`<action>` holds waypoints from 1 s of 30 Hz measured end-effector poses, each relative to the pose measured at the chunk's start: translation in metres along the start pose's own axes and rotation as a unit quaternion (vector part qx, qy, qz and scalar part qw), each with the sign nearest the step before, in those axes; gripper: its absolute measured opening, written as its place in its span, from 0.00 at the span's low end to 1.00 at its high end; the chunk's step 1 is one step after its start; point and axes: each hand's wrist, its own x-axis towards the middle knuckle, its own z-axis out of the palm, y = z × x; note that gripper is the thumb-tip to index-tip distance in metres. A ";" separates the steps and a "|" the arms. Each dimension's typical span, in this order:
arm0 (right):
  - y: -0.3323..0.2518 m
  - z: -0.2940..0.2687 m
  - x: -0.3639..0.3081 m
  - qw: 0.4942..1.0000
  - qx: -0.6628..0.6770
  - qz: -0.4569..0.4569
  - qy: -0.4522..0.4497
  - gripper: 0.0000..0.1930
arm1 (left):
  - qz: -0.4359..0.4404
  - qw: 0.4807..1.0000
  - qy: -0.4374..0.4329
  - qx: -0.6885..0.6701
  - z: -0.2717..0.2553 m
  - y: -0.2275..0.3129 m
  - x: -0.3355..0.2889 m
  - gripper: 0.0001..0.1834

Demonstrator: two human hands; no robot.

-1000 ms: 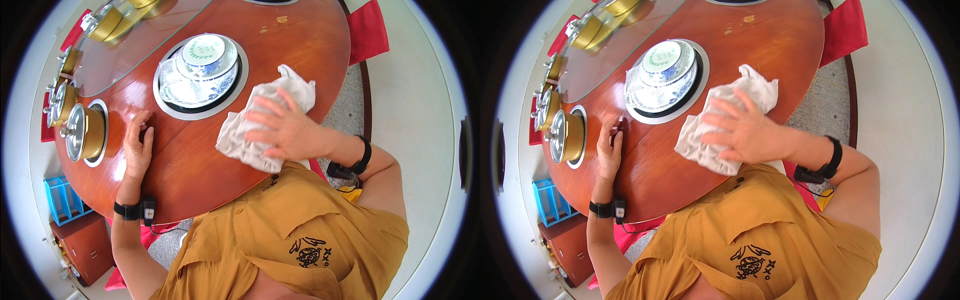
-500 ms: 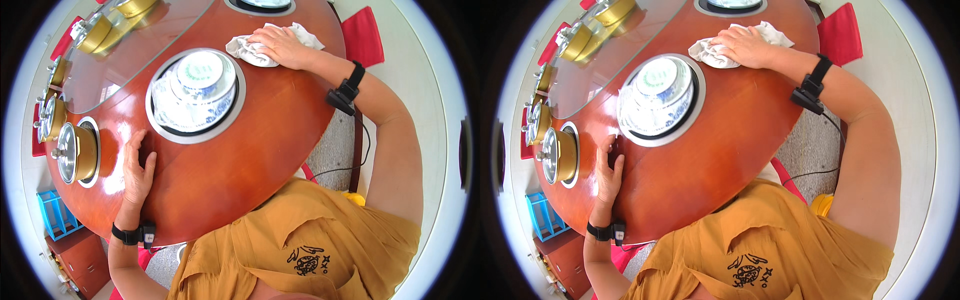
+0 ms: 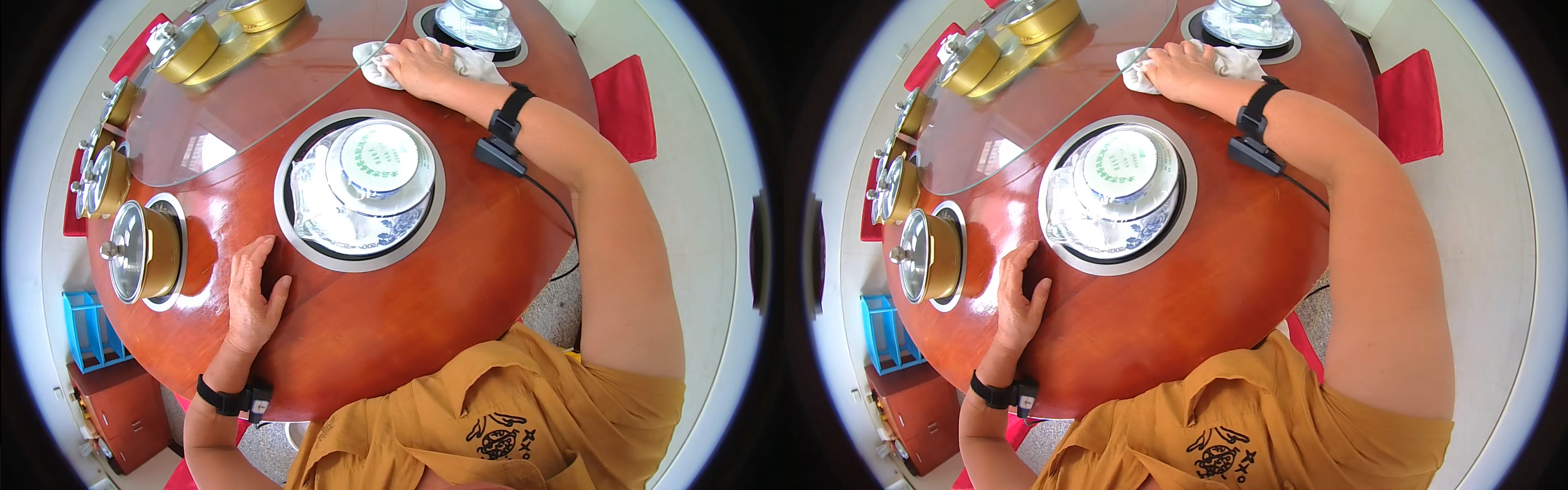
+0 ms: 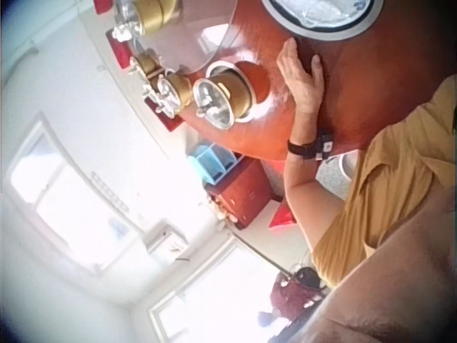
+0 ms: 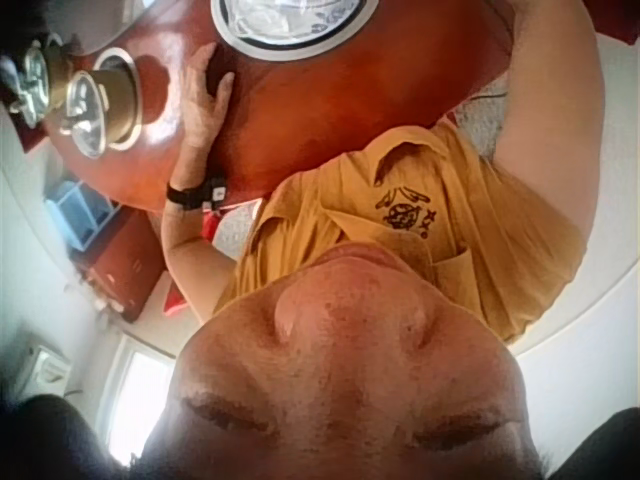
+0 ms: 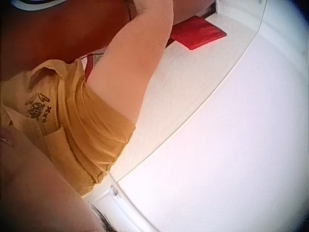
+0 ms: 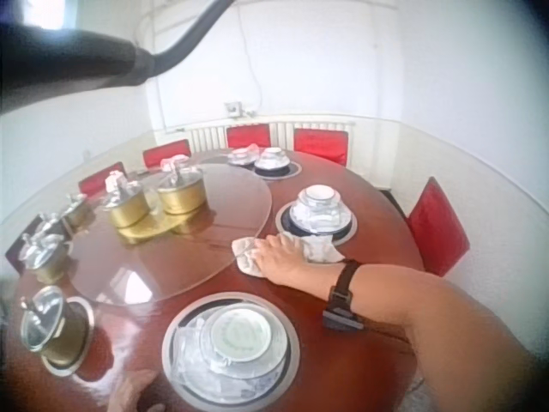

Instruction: The person wipes the surface of a large wooden dining table with a white cloth, cleaning around several pots and plates.

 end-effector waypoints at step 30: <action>0.000 -0.047 -0.022 0.957 0.041 -0.278 -0.064 0.17 | 0.002 1.000 0.006 -0.024 -0.002 -0.008 -0.003 0.16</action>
